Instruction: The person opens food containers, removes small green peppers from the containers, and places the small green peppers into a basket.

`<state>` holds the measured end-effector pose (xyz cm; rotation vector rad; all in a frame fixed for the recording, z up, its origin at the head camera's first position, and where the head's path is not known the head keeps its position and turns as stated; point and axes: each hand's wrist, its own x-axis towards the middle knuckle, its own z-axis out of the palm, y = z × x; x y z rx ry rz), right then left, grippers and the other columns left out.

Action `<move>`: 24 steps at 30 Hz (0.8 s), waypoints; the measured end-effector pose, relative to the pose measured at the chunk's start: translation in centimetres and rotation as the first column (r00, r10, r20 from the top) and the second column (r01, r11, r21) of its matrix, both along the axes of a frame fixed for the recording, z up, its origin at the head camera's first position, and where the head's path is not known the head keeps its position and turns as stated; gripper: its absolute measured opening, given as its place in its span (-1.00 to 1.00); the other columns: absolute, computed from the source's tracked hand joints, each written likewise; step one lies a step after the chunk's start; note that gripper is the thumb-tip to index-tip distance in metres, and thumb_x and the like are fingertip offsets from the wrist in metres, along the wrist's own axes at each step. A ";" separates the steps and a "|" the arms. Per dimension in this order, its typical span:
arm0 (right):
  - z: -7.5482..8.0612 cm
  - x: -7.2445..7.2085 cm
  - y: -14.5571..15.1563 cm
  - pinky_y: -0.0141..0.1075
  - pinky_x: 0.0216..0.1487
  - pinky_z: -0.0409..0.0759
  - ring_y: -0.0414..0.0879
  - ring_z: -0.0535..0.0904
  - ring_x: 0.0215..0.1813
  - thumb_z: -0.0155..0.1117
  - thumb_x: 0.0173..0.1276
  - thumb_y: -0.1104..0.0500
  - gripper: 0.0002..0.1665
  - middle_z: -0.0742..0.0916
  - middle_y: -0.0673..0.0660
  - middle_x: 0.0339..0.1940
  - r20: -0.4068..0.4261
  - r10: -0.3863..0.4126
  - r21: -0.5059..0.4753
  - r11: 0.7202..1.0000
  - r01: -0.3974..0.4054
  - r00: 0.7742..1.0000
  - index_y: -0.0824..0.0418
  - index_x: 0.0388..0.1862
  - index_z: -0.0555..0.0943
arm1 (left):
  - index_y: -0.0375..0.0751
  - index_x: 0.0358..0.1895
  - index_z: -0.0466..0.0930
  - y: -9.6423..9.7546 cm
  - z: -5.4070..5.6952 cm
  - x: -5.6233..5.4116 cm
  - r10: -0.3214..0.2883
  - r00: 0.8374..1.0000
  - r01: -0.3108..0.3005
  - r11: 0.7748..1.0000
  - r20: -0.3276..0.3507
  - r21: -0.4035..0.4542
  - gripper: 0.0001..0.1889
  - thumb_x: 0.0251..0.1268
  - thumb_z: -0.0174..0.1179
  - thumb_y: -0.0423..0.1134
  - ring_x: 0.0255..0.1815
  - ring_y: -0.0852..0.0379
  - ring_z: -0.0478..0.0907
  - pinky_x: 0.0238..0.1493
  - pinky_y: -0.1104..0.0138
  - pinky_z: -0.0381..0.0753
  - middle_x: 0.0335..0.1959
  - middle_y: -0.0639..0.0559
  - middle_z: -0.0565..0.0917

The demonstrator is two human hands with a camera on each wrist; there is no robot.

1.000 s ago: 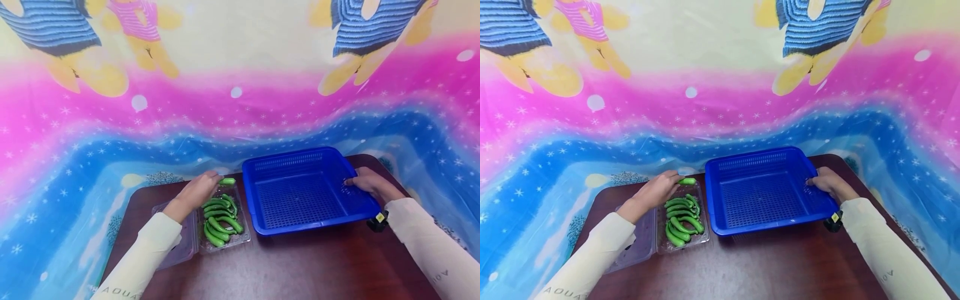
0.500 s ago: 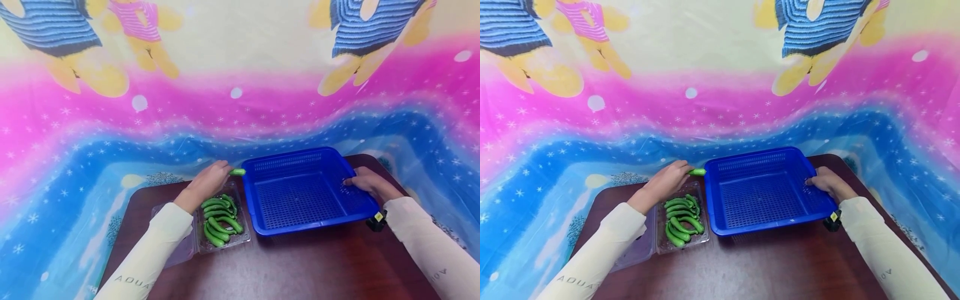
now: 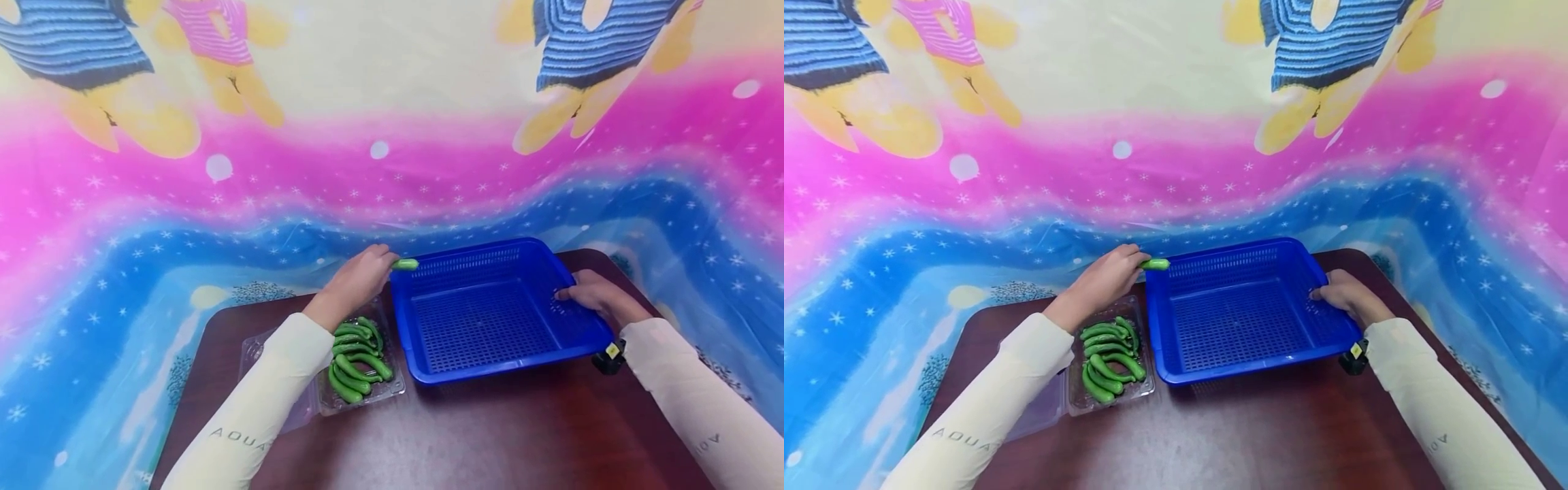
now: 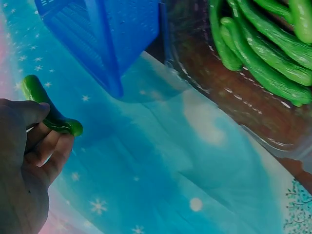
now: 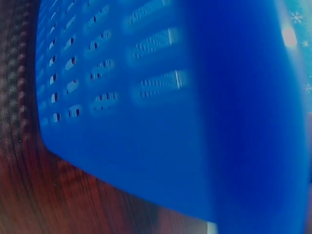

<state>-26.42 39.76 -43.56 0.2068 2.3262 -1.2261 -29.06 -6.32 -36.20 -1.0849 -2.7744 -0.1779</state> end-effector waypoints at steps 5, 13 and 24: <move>0.0 0.2 0.1 0.03 -0.10 0.79 0.08 0.80 -0.19 0.08 0.58 0.22 -0.24 0.75 0.40 -0.12 0.002 0.003 -0.001 1.000 -0.003 1.000 0.65 0.50 0.03 | -0.32 0.22 0.61 1.8 0.2 -0.6 -0.003 1.000 0.003 1.000 -0.003 0.009 -0.70 0.53 0.14 -0.34 0.22 -0.06 0.59 0.31 0.19 0.60 0.09 -0.13 0.67; 0.2 0.3 0.0 0.01 -0.12 0.79 0.06 0.79 -0.20 0.07 0.59 0.21 -0.29 0.74 0.39 -0.12 -0.011 0.011 0.021 1.000 -0.011 1.000 0.64 0.46 0.10 | -0.31 0.20 0.63 4.0 0.3 -1.4 -0.014 1.000 0.013 0.999 0.007 0.033 -0.71 0.51 0.16 -0.34 0.19 -0.05 0.62 0.28 0.19 0.63 0.09 -0.12 0.69; 0.2 0.1 -0.2 0.01 -0.12 0.79 0.06 0.80 -0.20 0.09 0.58 0.21 -0.29 0.72 0.43 -0.07 -0.024 -0.005 0.009 1.000 0.005 1.000 0.64 0.46 0.11 | -0.29 0.11 0.68 6.7 -0.8 -2.7 -0.009 0.998 0.008 1.000 0.056 0.004 -0.75 0.52 0.11 -0.38 0.05 -0.02 0.67 0.11 0.22 0.70 -0.02 -0.11 0.71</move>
